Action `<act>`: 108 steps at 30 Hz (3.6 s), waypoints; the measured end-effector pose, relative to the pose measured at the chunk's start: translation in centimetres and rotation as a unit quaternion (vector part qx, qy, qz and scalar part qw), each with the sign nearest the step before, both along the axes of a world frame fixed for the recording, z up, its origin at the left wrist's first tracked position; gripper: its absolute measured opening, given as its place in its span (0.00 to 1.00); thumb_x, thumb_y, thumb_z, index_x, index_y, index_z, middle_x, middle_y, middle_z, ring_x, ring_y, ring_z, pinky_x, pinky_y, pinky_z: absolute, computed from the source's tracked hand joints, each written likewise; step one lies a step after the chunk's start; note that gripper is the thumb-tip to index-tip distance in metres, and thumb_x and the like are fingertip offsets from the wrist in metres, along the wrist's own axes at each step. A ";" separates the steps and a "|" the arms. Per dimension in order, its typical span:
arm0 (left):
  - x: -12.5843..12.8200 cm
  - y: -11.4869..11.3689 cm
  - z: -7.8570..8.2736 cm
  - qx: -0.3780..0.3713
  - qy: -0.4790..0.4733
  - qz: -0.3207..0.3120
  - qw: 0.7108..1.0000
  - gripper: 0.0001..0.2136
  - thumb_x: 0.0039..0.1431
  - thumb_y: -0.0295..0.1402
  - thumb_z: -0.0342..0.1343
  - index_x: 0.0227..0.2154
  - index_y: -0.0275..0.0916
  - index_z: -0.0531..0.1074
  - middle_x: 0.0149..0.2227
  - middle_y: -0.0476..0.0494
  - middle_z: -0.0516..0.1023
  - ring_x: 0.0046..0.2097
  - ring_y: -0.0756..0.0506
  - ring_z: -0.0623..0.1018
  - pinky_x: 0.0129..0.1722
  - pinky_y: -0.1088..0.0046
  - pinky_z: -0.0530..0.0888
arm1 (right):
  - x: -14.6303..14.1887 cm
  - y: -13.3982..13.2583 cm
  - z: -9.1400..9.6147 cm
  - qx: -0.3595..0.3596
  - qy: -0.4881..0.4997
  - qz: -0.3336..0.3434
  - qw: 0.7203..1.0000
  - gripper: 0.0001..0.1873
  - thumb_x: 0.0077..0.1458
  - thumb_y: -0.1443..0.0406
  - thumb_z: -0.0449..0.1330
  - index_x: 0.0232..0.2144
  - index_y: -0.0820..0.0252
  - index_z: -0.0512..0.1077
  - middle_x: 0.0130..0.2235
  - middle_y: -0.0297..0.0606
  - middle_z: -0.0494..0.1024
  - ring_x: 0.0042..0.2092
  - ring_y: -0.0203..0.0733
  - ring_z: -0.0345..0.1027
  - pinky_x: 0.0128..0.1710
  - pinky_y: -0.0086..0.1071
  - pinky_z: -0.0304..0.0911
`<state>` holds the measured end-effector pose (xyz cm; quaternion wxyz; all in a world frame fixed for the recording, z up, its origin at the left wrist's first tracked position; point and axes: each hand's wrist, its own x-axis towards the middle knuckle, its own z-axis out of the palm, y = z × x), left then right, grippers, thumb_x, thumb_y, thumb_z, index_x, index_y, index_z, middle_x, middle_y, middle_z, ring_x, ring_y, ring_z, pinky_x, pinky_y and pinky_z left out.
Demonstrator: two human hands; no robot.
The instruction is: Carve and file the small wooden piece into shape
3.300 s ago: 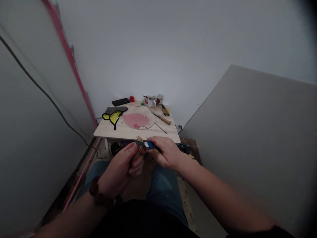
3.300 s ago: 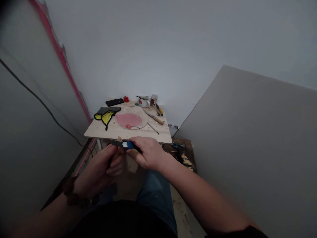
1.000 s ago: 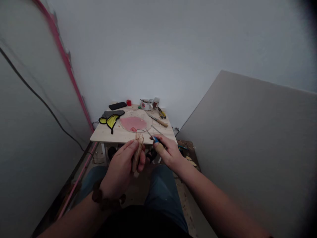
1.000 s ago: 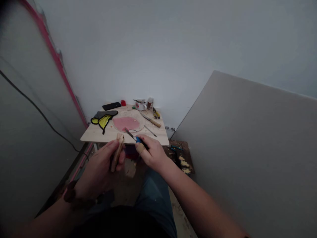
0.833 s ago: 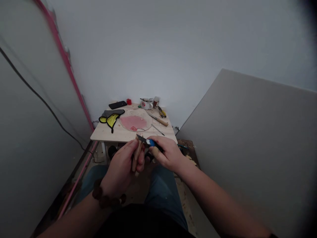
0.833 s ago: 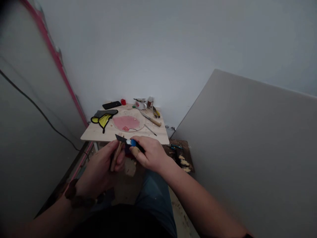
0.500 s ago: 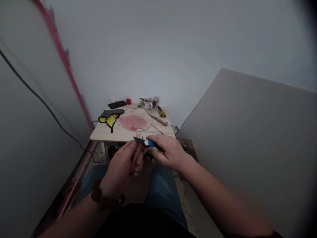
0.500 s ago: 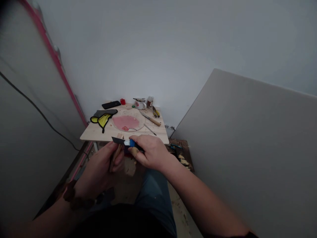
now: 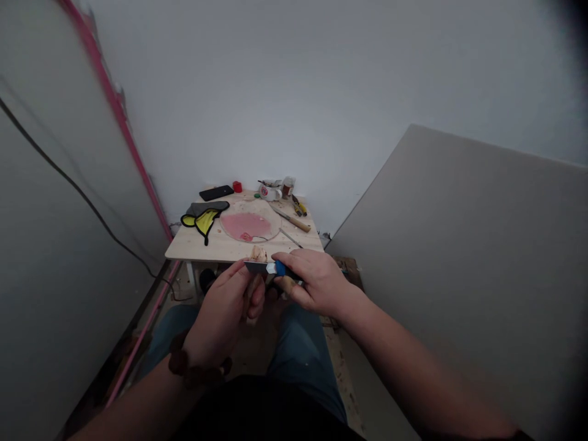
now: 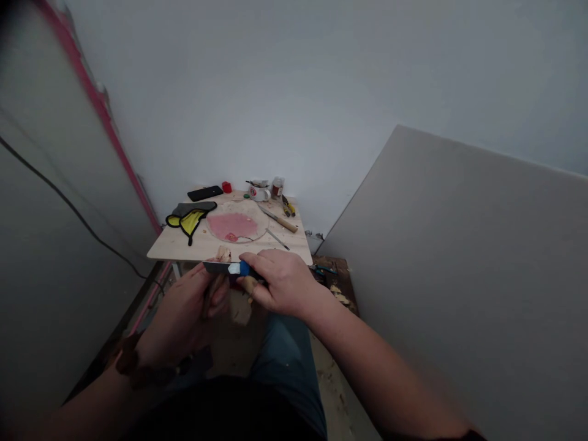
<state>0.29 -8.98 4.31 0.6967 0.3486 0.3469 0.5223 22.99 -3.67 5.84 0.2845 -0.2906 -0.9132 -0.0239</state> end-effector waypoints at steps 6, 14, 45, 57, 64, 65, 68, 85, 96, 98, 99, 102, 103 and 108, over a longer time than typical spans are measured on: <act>0.1 -0.2 0.4 -0.005 -0.029 -0.017 0.999 0.20 0.75 0.49 0.65 0.32 0.42 0.68 0.23 0.54 0.67 0.23 0.52 0.61 0.24 0.75 0.60 | 0.1 0.3 -0.1 0.000 0.009 0.002 1.000 0.20 0.81 0.55 0.57 0.64 0.58 0.76 0.41 0.43 0.85 0.41 0.51 0.78 0.41 0.42 0.70; 0.0 -0.1 0.8 -0.036 -0.094 -0.071 0.992 0.20 0.77 0.48 0.66 0.34 0.41 0.70 0.22 0.57 0.64 0.21 0.55 0.54 0.22 0.79 0.58 | -0.4 0.4 -1.1 0.017 0.019 0.002 1.000 0.22 0.81 0.53 0.58 0.64 0.60 0.78 0.40 0.44 0.84 0.39 0.51 0.77 0.40 0.41 0.70; -0.9 0.5 -0.1 -0.070 -0.214 -0.109 0.968 0.20 0.79 0.40 0.63 0.30 0.39 0.69 0.22 0.60 0.56 0.21 0.56 0.48 0.20 0.81 0.58 | -0.4 1.9 -0.4 -0.006 0.000 0.015 1.000 0.22 0.82 0.51 0.58 0.65 0.58 0.77 0.42 0.45 0.85 0.41 0.52 0.78 0.42 0.42 0.70; -1.3 -1.3 1.7 -0.059 -0.175 -0.111 0.977 0.19 0.78 0.47 0.65 0.34 0.40 0.73 0.18 0.61 0.55 0.19 0.55 0.48 0.20 0.80 0.58 | 4.2 6.7 -2.8 -0.113 0.142 -0.172 0.968 0.22 0.76 0.45 0.61 0.56 0.49 0.85 0.39 0.43 0.88 0.42 0.56 0.80 0.44 0.46 0.76; -2.1 0.2 1.7 -0.015 -0.086 -0.026 0.996 0.19 0.75 0.48 0.68 0.35 0.39 0.73 0.21 0.58 0.63 0.21 0.55 0.55 0.22 0.79 0.58 | 6.2 7.4 -2.0 -0.182 0.246 -0.166 0.937 0.27 0.79 0.44 0.55 0.49 0.55 0.85 0.38 0.41 0.87 0.33 0.46 0.77 0.38 0.40 0.74; -1.9 0.6 1.6 -0.009 -0.076 -0.022 0.997 0.19 0.75 0.48 0.67 0.36 0.39 0.74 0.21 0.57 0.63 0.21 0.55 0.56 0.22 0.79 0.58 | 5.1 6.5 -1.9 -0.183 0.225 -0.133 0.948 0.25 0.80 0.46 0.55 0.50 0.55 0.84 0.39 0.41 0.88 0.34 0.47 0.79 0.40 0.40 0.75; -1.1 1.2 1.5 0.017 -0.060 -0.024 0.998 0.18 0.75 0.48 0.66 0.36 0.38 0.75 0.22 0.56 0.65 0.21 0.54 0.60 0.23 0.78 0.61 | 1.3 3.5 -1.5 -0.160 0.173 -0.037 0.971 0.21 0.81 0.50 0.56 0.56 0.54 0.82 0.48 0.44 0.90 0.47 0.52 0.84 0.49 0.42 0.77; -0.6 0.5 2.9 0.064 0.010 -0.036 0.997 0.18 0.76 0.48 0.64 0.35 0.40 0.74 0.22 0.54 0.67 0.22 0.52 0.61 0.24 0.76 0.62 | 2.4 7.4 -3.8 -0.052 0.217 -0.153 0.963 0.22 0.80 0.49 0.55 0.56 0.56 0.81 0.47 0.46 0.88 0.47 0.54 0.83 0.52 0.45 0.77; -1.2 1.6 1.5 0.118 0.137 0.040 0.983 0.18 0.77 0.45 0.63 0.31 0.41 0.76 0.26 0.49 0.74 0.27 0.48 0.70 0.29 0.74 0.68 | -1.0 3.0 -2.3 -0.126 0.158 0.013 0.979 0.25 0.84 0.50 0.54 0.65 0.56 0.81 0.52 0.47 0.90 0.51 0.52 0.86 0.55 0.44 0.78; -1.3 1.6 1.2 0.115 0.143 0.040 0.982 0.18 0.77 0.45 0.63 0.31 0.41 0.76 0.25 0.49 0.74 0.27 0.48 0.70 0.29 0.74 0.68 | -0.9 3.0 -2.7 -0.124 0.169 0.014 0.978 0.25 0.84 0.50 0.53 0.65 0.56 0.80 0.53 0.47 0.90 0.52 0.52 0.86 0.56 0.44 0.78; -1.3 1.7 1.0 0.115 0.146 0.041 0.982 0.18 0.78 0.45 0.62 0.31 0.41 0.75 0.25 0.49 0.74 0.26 0.48 0.70 0.29 0.74 0.67 | -0.8 3.0 -2.9 -0.126 0.172 0.015 0.977 0.25 0.84 0.51 0.53 0.66 0.56 0.80 0.53 0.47 0.90 0.52 0.52 0.86 0.56 0.44 0.79; -1.3 1.9 0.5 0.115 0.149 0.039 0.981 0.19 0.78 0.45 0.61 0.31 0.41 0.75 0.25 0.49 0.73 0.26 0.49 0.69 0.28 0.74 0.66 | -0.6 2.9 -3.6 -0.132 0.167 0.020 0.977 0.24 0.84 0.51 0.54 0.66 0.55 0.80 0.54 0.47 0.90 0.53 0.52 0.86 0.56 0.44 0.79; -1.3 2.0 0.4 0.116 0.149 0.037 0.981 0.19 0.78 0.46 0.62 0.31 0.41 0.75 0.25 0.49 0.73 0.26 0.49 0.69 0.27 0.74 0.66 | -0.6 3.0 -3.8 -0.136 0.162 0.021 0.977 0.24 0.84 0.51 0.54 0.66 0.55 0.80 0.54 0.47 0.90 0.54 0.52 0.86 0.57 0.44 0.78; -1.6 1.3 -0.2 0.128 0.155 -0.005 0.980 0.19 0.77 0.47 0.64 0.31 0.40 0.76 0.26 0.49 0.73 0.25 0.50 0.68 0.27 0.74 0.65 | -0.8 5.7 -5.8 -0.214 0.107 -0.094 0.966 0.25 0.84 0.51 0.52 0.63 0.57 0.82 0.54 0.46 0.90 0.54 0.52 0.85 0.56 0.41 0.76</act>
